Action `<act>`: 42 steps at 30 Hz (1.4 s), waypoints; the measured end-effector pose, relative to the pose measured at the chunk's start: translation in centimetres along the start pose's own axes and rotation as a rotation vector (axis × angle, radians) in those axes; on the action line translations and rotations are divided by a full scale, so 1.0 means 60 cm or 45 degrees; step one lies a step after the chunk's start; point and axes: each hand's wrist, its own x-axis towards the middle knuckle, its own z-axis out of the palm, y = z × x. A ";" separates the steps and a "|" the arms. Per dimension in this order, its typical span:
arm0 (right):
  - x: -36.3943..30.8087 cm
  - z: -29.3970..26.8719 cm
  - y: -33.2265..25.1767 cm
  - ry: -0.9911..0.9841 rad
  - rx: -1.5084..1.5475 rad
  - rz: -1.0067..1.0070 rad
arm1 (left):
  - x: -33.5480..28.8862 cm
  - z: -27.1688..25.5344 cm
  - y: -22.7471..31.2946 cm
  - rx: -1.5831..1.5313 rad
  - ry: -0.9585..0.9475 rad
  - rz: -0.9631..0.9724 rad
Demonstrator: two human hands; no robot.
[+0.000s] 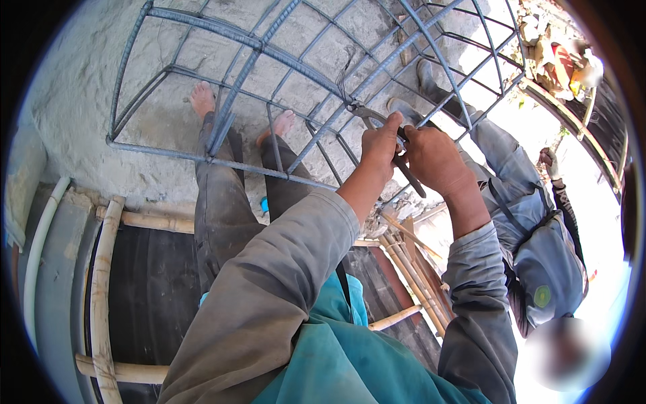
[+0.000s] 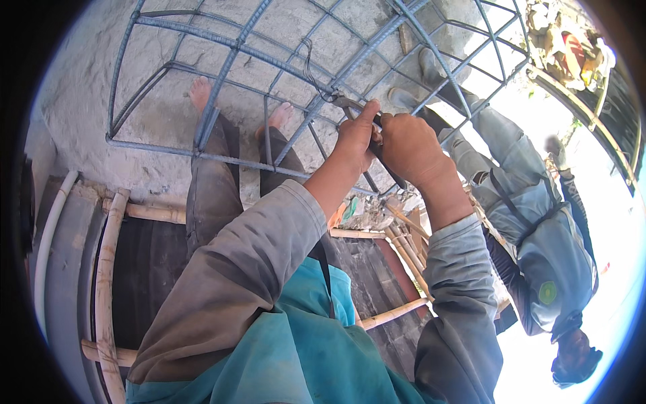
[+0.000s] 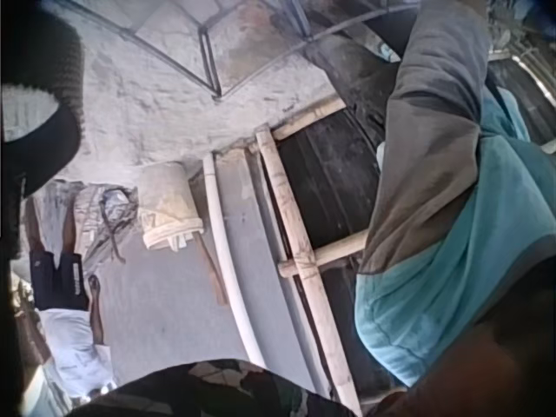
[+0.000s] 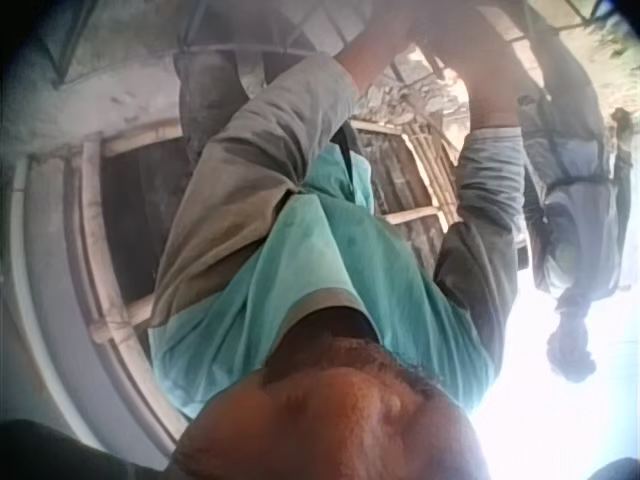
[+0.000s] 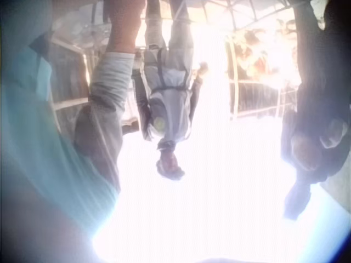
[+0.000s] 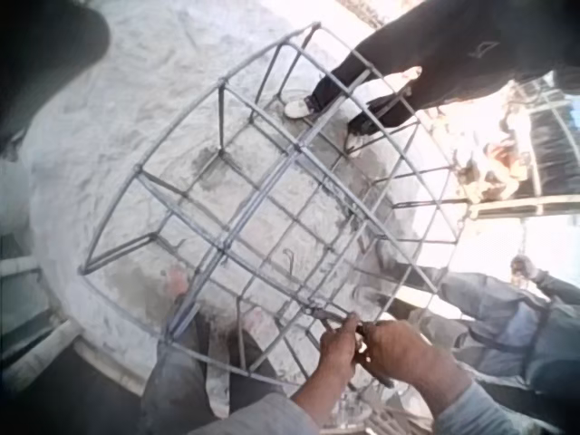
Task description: The person secures rebar together with wire and pliers, and then lifts the metal cage structure.
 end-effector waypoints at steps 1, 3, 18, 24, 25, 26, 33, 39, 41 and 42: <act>-0.001 0.011 0.005 -0.036 0.014 0.036 | -0.004 0.003 0.003 0.029 0.060 0.017; -0.012 0.012 0.000 -0.064 -0.005 0.101 | -0.012 0.009 0.013 0.051 0.120 0.004; -0.058 0.034 -0.011 -0.148 0.226 0.373 | -0.033 -0.032 0.053 1.199 0.539 0.580; -0.064 0.088 0.002 -0.051 0.251 0.413 | -0.008 -0.033 0.094 1.926 0.092 1.593; -0.065 0.110 0.017 -0.016 0.289 0.380 | -0.004 -0.021 0.090 2.038 -0.053 1.510; -0.066 0.123 0.027 0.040 0.326 0.359 | 0.001 -0.009 0.085 2.146 -0.215 1.442; -0.064 0.080 -0.001 -0.227 0.460 0.387 | -0.017 -0.063 0.097 2.262 -0.929 1.547; -0.069 0.163 0.011 -0.165 0.876 0.368 | 0.018 -0.113 0.063 2.532 -0.927 2.020; -0.080 0.149 -0.004 -0.547 1.718 0.585 | 0.035 -0.111 0.073 2.341 -1.028 2.009; -0.077 0.141 -0.019 -0.464 2.245 0.626 | 0.042 -0.113 0.072 2.234 -1.080 1.986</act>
